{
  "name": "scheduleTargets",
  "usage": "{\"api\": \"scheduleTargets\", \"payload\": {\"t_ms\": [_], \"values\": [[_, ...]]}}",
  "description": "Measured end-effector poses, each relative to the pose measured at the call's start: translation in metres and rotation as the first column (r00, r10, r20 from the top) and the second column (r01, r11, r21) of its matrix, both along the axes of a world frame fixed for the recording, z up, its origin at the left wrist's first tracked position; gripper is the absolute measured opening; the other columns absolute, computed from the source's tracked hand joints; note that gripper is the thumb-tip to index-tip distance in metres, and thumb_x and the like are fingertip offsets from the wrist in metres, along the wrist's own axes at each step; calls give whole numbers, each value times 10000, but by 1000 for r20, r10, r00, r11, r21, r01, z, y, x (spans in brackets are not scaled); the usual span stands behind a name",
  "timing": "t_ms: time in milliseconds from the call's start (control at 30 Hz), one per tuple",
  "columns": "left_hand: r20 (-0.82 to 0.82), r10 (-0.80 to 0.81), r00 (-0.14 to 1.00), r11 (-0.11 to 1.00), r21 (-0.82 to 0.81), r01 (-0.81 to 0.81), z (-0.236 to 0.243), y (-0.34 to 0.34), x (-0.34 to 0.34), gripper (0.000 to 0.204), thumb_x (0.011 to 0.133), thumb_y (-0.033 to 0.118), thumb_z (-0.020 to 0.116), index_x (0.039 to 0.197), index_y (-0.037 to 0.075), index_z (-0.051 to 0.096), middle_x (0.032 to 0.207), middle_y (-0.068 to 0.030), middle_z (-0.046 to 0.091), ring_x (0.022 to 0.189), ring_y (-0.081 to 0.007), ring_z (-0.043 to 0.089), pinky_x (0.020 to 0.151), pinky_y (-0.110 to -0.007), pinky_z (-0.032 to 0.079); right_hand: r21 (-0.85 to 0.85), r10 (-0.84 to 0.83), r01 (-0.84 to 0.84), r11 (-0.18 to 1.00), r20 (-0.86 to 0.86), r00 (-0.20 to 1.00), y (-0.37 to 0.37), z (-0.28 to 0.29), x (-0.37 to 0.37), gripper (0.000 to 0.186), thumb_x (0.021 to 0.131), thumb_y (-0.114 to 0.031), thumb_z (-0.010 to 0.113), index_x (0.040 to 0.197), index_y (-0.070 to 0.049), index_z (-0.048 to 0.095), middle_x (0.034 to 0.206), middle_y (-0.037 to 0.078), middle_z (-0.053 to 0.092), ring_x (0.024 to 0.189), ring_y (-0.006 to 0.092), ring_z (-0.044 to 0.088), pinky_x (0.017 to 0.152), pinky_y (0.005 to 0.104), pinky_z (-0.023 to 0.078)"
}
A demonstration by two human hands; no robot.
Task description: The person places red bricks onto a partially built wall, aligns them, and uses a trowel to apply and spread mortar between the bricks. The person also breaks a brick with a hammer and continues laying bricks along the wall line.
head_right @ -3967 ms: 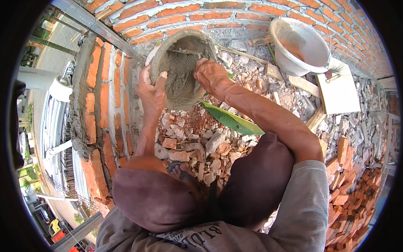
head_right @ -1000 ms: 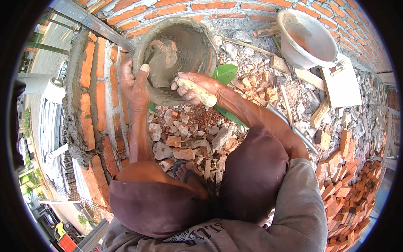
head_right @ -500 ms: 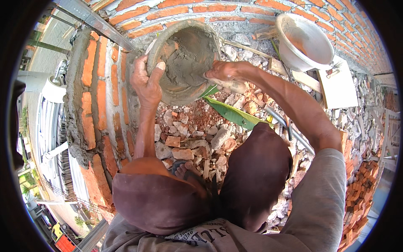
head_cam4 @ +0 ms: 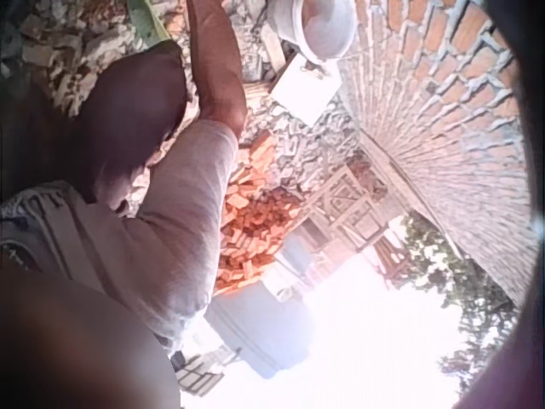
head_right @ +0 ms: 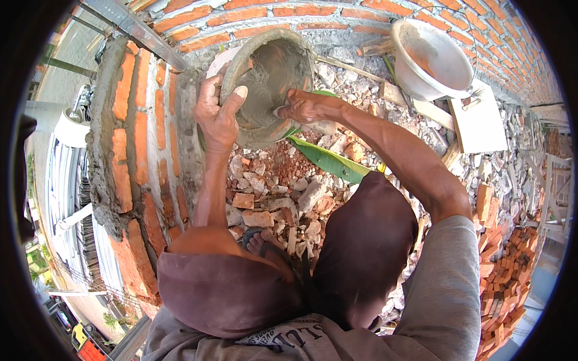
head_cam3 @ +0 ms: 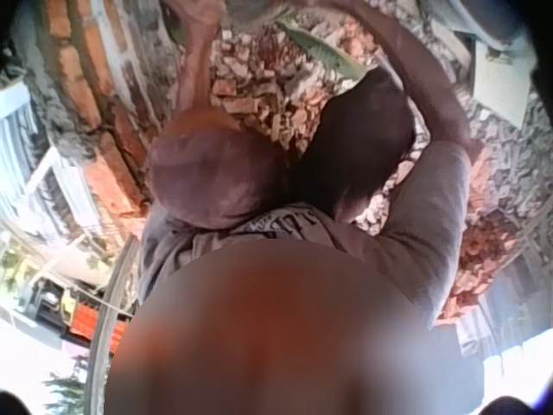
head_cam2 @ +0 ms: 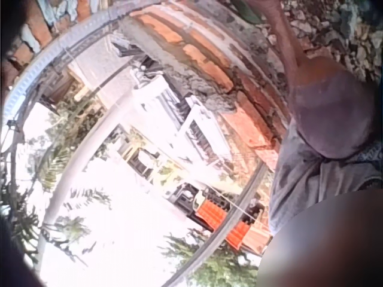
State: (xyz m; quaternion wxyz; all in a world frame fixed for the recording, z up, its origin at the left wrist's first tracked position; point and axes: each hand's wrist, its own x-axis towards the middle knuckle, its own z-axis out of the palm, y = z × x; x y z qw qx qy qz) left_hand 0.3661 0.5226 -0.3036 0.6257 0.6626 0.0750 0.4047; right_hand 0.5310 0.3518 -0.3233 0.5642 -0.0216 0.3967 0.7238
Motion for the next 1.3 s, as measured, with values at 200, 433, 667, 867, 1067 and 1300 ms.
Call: {"api": "scheduleTargets", "payload": {"t_ms": [200, 433, 667, 867, 1067, 1300], "values": [[-66, -4, 998, 1000, -20, 3, 2, 6, -1, 426, 867, 142, 716, 1227, -44, 587, 1167, -177, 678, 1025, -195, 653, 875, -328, 528, 50, 159, -559, 828, 935, 319, -4, -16, -27, 488, 1034, -485, 459, 1097, -23, 603, 654, -2, 499, 543, 75, 527, 427, 214, 443], [-11, -39, 999, 999, -7, 39, 6, 7, 5, 441, 871, 169, 732, 1234, -39, 593, 1190, -186, 669, 1041, -194, 652, 885, -334, 528, 59, 134, -421, 905, 900, 414, -24, 31, -40, 440, 1021, -431, 522, 1086, -5, 610, 681, 11, 554, 504, 72, 540, 364, 228, 444], [-28, -62, 998, 998, -10, 62, 4, 4, 14, 441, 843, 109, 749, 1217, -54, 583, 1260, -215, 635, 1105, -218, 635, 930, -342, 517, -784, 76, 155, 600, -137, -988, -15, 42, 6, 370, 997, -336, 572, 1098, 19, 611, 801, 107, 639, 741, 258, 648, 703, 412, 537], [-24, -40, 999, 992, -119, 37, 7, 4, 16, 420, 840, 121, 763, 1174, -73, 598, 1247, -210, 640, 1092, -216, 636, 917, -337, 521, -440, -223, -182, 879, -43, -974, 6, -5, -12, 268, 984, -206, 541, 797, -67, 409, 698, 124, 452, 687, 308, 511, 677, 469, 469], [14, -33, 999, 985, -166, 35, 13, 11, 16, 350, 865, 123, 751, 1126, -67, 617, 1070, -136, 687, 939, -173, 650, 840, -307, 527, -578, 105, -415, 702, 661, -743, 8, 15, -8, 582, 952, -467, 634, 1243, 35, 592, 892, 108, 634, 770, 159, 620, 640, 319, 526], [-12, 244, 970, 914, -331, -234, 0, 89, 6, 304, 894, 189, 749, 1059, -38, 633, 991, -74, 660, 884, -135, 571, 813, -299, 456, -570, 261, -321, 757, 712, -652, 13, 86, -14, 733, 886, -457, 725, 1294, 106, 493, 772, 99, 634, 674, 151, 630, 518, 297, 531]]}}
